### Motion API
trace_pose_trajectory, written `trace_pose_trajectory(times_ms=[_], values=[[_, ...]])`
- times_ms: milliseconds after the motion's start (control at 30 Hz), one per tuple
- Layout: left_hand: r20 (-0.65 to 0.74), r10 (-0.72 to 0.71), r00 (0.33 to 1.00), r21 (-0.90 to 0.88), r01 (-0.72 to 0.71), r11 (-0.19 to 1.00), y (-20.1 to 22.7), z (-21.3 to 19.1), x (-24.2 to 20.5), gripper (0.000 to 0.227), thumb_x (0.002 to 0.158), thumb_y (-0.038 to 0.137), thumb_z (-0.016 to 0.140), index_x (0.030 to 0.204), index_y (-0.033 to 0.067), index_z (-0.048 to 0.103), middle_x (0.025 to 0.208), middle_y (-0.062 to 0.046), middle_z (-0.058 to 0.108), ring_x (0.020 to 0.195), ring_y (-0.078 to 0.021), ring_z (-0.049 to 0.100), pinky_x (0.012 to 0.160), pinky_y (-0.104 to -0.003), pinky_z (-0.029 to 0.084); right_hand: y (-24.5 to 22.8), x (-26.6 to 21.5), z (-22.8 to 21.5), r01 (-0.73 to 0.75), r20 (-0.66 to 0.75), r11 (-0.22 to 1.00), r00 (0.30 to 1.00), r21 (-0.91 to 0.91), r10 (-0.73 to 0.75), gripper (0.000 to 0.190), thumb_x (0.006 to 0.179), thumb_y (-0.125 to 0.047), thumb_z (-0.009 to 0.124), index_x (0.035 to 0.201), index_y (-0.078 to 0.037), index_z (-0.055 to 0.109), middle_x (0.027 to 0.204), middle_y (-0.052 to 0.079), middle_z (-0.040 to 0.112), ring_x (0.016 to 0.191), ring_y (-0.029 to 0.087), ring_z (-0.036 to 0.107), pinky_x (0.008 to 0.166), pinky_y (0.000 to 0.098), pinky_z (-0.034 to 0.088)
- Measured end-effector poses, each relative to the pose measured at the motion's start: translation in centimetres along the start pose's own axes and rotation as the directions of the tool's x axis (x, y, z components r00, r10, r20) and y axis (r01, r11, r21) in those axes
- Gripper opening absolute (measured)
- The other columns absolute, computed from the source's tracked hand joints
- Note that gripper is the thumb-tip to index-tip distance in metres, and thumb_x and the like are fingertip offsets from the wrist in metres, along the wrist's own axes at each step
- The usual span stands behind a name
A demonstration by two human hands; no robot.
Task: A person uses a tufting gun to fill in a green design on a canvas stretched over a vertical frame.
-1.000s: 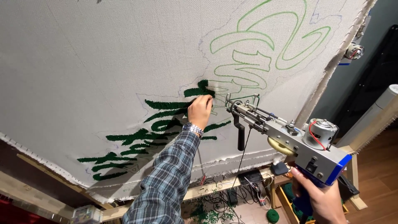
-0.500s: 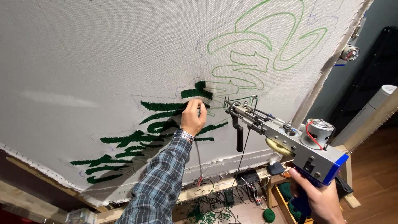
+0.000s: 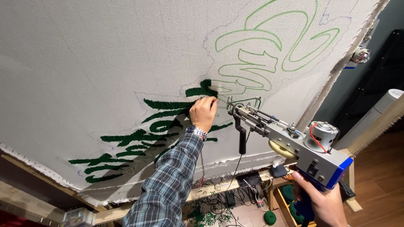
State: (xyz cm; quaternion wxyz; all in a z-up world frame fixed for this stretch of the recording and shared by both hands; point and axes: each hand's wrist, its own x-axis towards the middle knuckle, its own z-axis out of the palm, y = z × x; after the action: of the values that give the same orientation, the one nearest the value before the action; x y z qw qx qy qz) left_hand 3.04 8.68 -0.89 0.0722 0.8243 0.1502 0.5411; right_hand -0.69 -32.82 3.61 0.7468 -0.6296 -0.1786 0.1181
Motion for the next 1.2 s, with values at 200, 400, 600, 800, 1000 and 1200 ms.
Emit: trace_pose_trajectory(times_ms=[200,400,600,800,1000,1200], values=[[0.064,-0.033,0.997,0.047,0.030,0.998,0.3,-0.2,0.2,0.019,0.103,0.027,0.060,0.105,0.0143,0.074,0.091,-0.002,0.076,0.075,-0.0218,0.069,0.059,-0.036,0.053,-0.3,-0.1,0.1,0.033,0.015,0.999,0.999,0.017,-0.033,0.016,0.092,0.001,0.071,0.089,0.005,0.056,0.056,0.017,0.050,0.042,0.029,0.046,0.039,0.0410,0.043],[-0.041,-0.071,0.997,-0.307,0.055,0.950,1.0,-3.0,-1.5,0.005,0.100,0.011,0.061,0.098,0.0079,0.065,0.092,-0.007,0.070,0.082,-0.0220,0.067,0.070,-0.036,0.056,-0.7,-0.3,0.4,0.051,0.010,0.998,0.999,0.026,-0.051,0.015,0.092,0.001,0.070,0.092,0.004,0.055,0.055,0.015,0.048,0.041,0.027,0.043,0.039,0.0389,0.040],[0.073,0.043,0.996,-0.363,-0.014,0.932,1.7,-1.6,-5.0,0.020,0.097,0.015,0.061,0.107,0.0068,0.077,0.104,-0.011,0.079,0.096,-0.0243,0.075,0.088,-0.042,0.063,-1.1,-0.5,0.4,0.063,0.014,0.998,0.998,0.012,-0.063,0.020,0.092,-0.001,0.069,0.090,0.001,0.049,0.053,0.014,0.045,0.041,0.025,0.041,0.041,0.0385,0.038],[0.728,-0.122,0.674,-0.447,0.603,0.661,6.2,-2.6,-6.3,0.111,0.076,0.083,0.050,0.153,0.0030,0.043,0.136,-0.021,0.061,0.114,-0.0291,0.065,0.097,-0.046,0.058,-0.3,-0.1,-0.4,0.118,0.140,0.991,0.982,0.060,-0.125,0.016,0.094,-0.006,0.068,0.093,-0.001,0.054,0.052,0.011,0.050,0.038,0.023,0.045,0.037,0.0360,0.042],[0.876,-0.060,0.479,-0.470,0.875,0.114,9.4,-1.2,-7.7,0.028,0.096,-0.002,0.064,0.121,0.0090,0.057,0.085,-0.003,0.060,0.061,-0.0151,0.064,0.071,-0.030,0.053,0.6,0.2,-0.9,0.108,0.185,0.993,0.976,0.052,-0.116,0.016,0.095,-0.010,0.068,0.094,-0.003,0.053,0.053,0.008,0.053,0.039,0.021,0.049,0.038,0.0346,0.045],[0.822,-0.177,0.542,-0.486,0.828,0.280,11.3,-2.4,-6.9,0.021,0.097,0.031,0.076,0.083,0.0156,0.076,0.086,0.003,0.073,0.051,-0.0082,0.038,0.048,-0.024,0.035,1.0,0.4,-1.3,0.053,0.169,0.997,0.984,0.049,-0.060,0.017,0.094,-0.012,0.070,0.095,-0.003,0.056,0.054,0.009,0.053,0.039,0.022,0.049,0.039,0.0363,0.046]])
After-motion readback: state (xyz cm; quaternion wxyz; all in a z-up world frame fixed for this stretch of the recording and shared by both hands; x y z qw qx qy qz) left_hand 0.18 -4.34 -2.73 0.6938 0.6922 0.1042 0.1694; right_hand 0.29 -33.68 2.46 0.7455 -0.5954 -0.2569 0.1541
